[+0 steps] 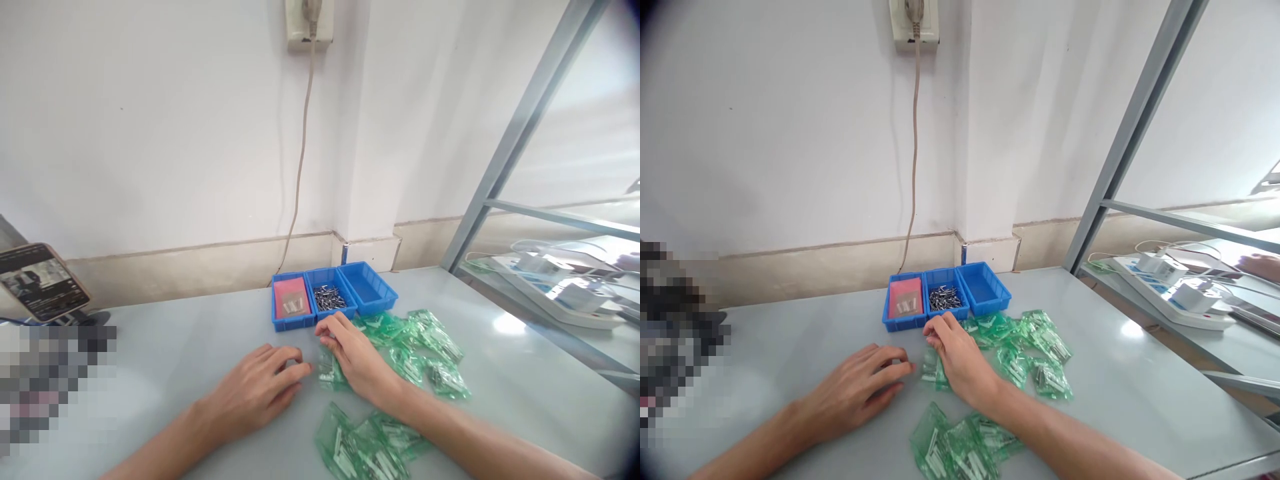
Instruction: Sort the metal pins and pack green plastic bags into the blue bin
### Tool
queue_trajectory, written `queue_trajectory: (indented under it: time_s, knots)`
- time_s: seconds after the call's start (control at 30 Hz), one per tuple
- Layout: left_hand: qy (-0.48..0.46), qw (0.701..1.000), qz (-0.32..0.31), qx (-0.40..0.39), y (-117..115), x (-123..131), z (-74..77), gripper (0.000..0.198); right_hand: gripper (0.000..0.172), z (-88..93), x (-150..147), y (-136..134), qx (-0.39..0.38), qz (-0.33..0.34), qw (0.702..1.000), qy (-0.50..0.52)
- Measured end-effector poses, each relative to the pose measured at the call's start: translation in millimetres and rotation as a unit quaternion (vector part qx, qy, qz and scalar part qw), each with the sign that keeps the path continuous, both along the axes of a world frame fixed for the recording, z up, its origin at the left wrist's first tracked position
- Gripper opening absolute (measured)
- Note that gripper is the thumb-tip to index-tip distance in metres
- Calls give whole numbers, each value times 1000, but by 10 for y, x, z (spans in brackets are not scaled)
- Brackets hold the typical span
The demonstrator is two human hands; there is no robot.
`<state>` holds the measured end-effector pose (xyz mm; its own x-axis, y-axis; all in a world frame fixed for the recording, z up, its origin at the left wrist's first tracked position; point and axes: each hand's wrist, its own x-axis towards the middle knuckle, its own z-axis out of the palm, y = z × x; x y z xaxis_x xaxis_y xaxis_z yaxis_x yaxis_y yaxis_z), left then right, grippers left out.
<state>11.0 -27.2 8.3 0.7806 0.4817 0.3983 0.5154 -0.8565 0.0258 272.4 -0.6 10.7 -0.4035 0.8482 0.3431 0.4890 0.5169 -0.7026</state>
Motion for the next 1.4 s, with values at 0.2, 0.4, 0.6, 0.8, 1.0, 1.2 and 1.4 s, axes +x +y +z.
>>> queue_trajectory:
  time_s: [0.2, 0.4, 0.6, 0.8, 1.0, 1.2, 1.4]
  knots:
    - [5, 1000, -4, -28, -25, 24, -1, 37, 22, 38, -17, -8, -36, 21, 998, 48]
    - [-41, 998, 30, -23, 51, -14, -65, 32, 15, 93, -24, -44, -87, 39, 991, 99]
    - [-74, 996, 42, 1, 69, -37, -77, 25, 9, 80, -39, -18, -173, 79, 971, 143]
    - [-87, 995, 42, 17, 82, -44, -78, 19, 7, 79, -40, -17, -156, 81, 975, 136]
    - [-108, 992, 54, 26, 120, -46, -60, 18, 9, 109, -50, -46, -121, 87, 986, 74]
    - [-121, 989, 55, 59, 120, -38, -39, 18, 10, 104, -45, -58, -130, 108, 984, 55]
    - [-119, 990, 50, 61, 108, -28, -24, 19, 5, 110, -39, -59, -154, 116, 980, 55]
